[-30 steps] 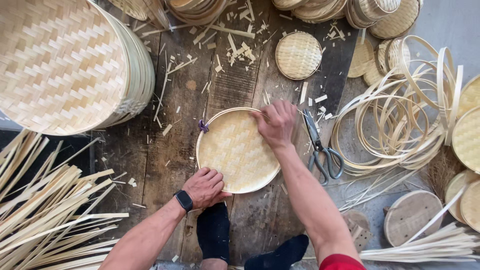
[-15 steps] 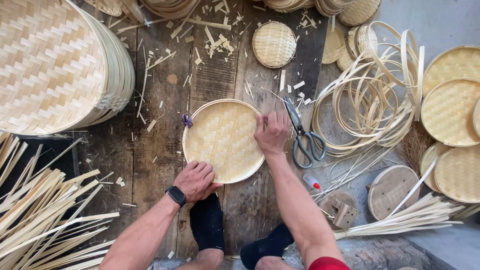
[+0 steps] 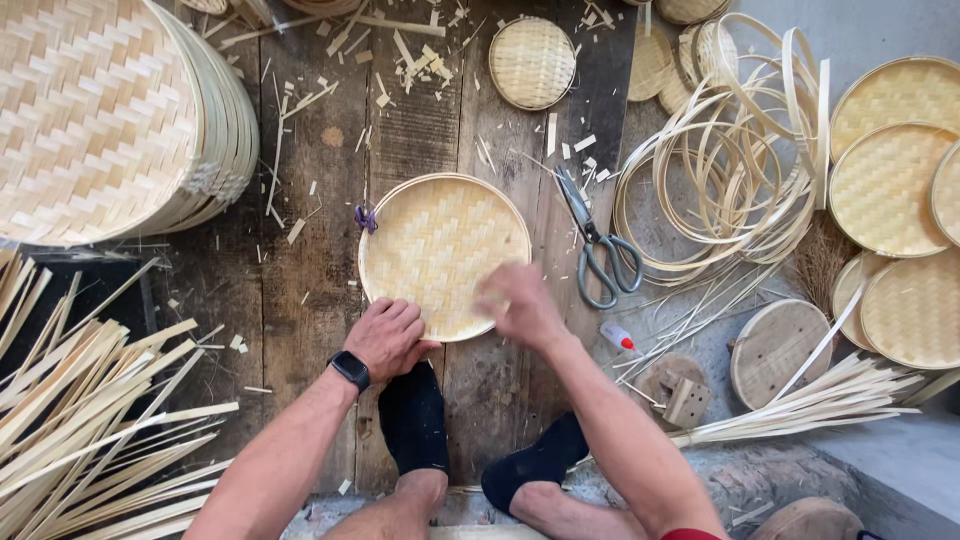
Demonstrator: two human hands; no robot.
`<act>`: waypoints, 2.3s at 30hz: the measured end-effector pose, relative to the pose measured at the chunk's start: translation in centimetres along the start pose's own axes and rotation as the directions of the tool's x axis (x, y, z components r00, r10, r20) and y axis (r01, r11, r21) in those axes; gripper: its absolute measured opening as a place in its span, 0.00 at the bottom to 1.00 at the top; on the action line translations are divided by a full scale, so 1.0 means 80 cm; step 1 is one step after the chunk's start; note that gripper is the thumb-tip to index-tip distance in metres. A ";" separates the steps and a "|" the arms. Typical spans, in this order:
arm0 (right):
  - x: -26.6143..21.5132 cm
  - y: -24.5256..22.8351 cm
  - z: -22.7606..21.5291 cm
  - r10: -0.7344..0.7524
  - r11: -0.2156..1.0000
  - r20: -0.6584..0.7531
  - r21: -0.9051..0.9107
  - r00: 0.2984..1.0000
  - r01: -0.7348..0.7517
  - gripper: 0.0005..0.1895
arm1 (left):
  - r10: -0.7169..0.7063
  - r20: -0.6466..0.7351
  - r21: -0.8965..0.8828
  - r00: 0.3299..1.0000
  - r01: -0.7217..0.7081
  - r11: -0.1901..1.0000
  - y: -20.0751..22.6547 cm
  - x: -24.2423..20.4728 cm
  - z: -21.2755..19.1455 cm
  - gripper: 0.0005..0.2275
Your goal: The person assembles a shallow woven tray by fitting a circular bamboo frame around a woven mat and securing it with small clips and glue.
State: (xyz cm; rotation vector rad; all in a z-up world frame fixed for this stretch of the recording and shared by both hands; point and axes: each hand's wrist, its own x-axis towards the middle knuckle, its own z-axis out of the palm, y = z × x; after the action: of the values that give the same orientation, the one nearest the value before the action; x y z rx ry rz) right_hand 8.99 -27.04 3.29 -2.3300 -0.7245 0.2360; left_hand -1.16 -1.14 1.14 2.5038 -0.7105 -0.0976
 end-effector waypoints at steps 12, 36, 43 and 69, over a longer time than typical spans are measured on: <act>-0.002 -0.038 0.017 0.423 0.895 0.488 -0.089 0.764 -0.438 0.11 | -0.061 -0.007 -0.068 0.998 0.060 0.996 0.002 -0.003 0.005 0.16; 0.141 -0.066 0.055 -0.181 0.983 0.247 0.009 0.952 0.184 0.37 | 0.150 0.195 0.036 0.969 -0.160 0.986 -0.049 -0.014 0.011 0.16; 0.258 -0.069 0.096 -0.302 0.921 0.520 -0.057 0.799 0.385 0.11 | 0.174 0.186 -0.006 0.967 -0.176 0.984 -0.058 -0.009 0.002 0.16; -0.029 -0.046 0.085 -0.321 0.931 0.143 -0.136 0.936 0.340 0.11 | 0.136 0.100 0.083 0.986 -0.145 0.986 -0.043 -0.002 0.030 0.07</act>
State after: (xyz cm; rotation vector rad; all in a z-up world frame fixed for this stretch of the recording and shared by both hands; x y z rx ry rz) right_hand 3.08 -22.27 0.54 -2.3080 -1.2209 0.1708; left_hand -0.20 0.30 -2.70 2.5392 -0.9480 -0.1362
